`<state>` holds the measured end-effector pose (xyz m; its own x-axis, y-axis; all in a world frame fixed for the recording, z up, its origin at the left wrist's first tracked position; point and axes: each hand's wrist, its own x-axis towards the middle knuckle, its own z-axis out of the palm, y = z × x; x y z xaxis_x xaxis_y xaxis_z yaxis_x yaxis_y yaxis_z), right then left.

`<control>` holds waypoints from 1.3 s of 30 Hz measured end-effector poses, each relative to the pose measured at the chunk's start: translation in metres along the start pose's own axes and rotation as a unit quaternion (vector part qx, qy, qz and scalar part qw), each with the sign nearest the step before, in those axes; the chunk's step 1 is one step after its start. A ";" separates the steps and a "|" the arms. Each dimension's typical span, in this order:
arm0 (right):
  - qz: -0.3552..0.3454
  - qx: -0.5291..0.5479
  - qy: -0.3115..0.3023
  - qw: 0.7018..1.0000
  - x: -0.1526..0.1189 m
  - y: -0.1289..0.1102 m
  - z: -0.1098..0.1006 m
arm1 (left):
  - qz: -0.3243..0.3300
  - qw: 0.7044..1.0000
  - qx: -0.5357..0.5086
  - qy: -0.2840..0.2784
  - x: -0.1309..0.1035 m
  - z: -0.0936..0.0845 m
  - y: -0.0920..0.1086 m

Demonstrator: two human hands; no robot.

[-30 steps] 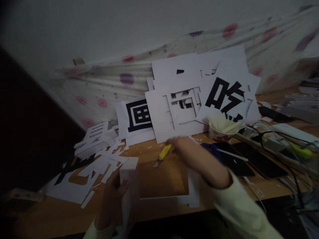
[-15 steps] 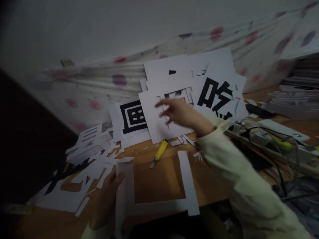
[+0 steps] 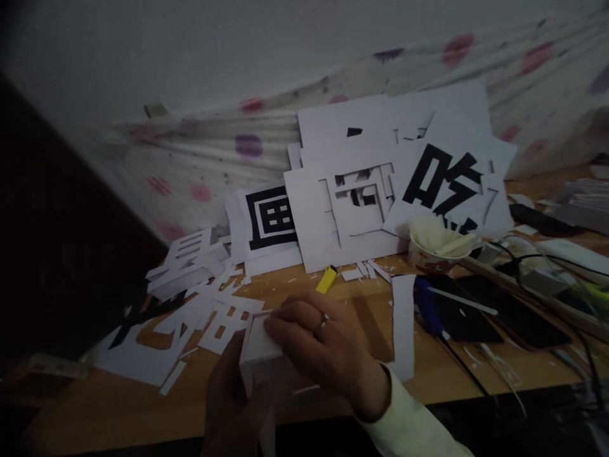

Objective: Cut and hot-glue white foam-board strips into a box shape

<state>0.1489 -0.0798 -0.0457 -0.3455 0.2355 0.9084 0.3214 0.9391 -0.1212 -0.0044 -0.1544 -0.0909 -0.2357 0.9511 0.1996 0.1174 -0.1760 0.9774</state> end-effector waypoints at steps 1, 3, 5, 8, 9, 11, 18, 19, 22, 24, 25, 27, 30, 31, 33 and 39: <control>0.004 0.000 0.008 1.000 -0.001 -0.001 -0.001 | 0.005 1.000 0.005 0.000 -0.003 0.001 -0.003; 0.010 -0.001 0.016 1.000 -0.004 -0.003 -0.004 | 0.020 0.999 0.028 -0.008 -0.008 0.002 -0.007; 0.002 -0.003 0.023 1.000 -0.005 -0.005 -0.007 | 0.025 0.999 0.043 0.010 -0.013 0.006 -0.007; -0.016 -0.009 0.017 1.000 -0.005 -0.007 -0.011 | 0.020 0.997 0.033 0.065 -0.019 0.015 -0.002; -0.018 -0.010 0.012 1.000 -0.005 -0.007 -0.012 | 0.020 0.996 0.031 0.080 -0.020 0.017 0.000; -0.022 -0.015 0.000 1.000 -0.003 -0.008 -0.013 | 0.018 0.994 0.042 0.096 -0.022 0.017 0.001; -0.018 -0.036 -0.006 0.999 -0.001 -0.009 -0.016 | -0.004 0.998 0.055 0.031 -0.013 0.003 -0.002; -0.016 -0.036 -0.004 0.999 -0.002 -0.008 -0.016 | -0.004 0.998 0.057 0.040 -0.012 0.004 -0.001; -0.011 -0.035 0.004 0.999 -0.003 -0.008 -0.013 | -0.019 0.997 0.061 0.052 -0.013 0.010 0.005; -0.009 -0.034 0.009 0.999 -0.004 -0.007 -0.011 | -0.034 0.997 0.059 0.048 -0.013 0.013 0.010; -0.008 -0.032 0.010 0.999 -0.005 -0.007 -0.010 | -0.041 0.996 0.057 0.049 -0.012 0.014 0.012; -0.004 -0.030 0.010 1.000 -0.006 -0.006 -0.008 | -0.052 0.997 0.043 0.042 -0.010 0.015 0.019; 0.003 -0.028 0.007 1.000 -0.006 -0.002 -0.004 | -0.069 0.997 -0.003 0.016 -0.002 0.018 0.032; 0.005 -0.028 0.006 1.000 -0.006 -0.001 -0.002 | -0.073 0.997 -0.022 0.009 0.000 0.019 0.035; 0.010 -0.031 -0.005 0.999 -0.004 0.002 0.004 | -0.085 0.995 -0.053 -0.006 0.005 0.019 0.036; 0.055 -0.024 -0.050 0.997 -0.010 0.008 0.016 | -0.141 0.985 -0.100 -0.004 0.012 0.011 0.014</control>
<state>0.1411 -0.0703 -0.0616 -0.3922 0.3619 0.8457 0.4029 0.8941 -0.1957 0.0047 -0.1427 -0.0761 -0.2240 0.9712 -0.0818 -0.1433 0.0502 0.9884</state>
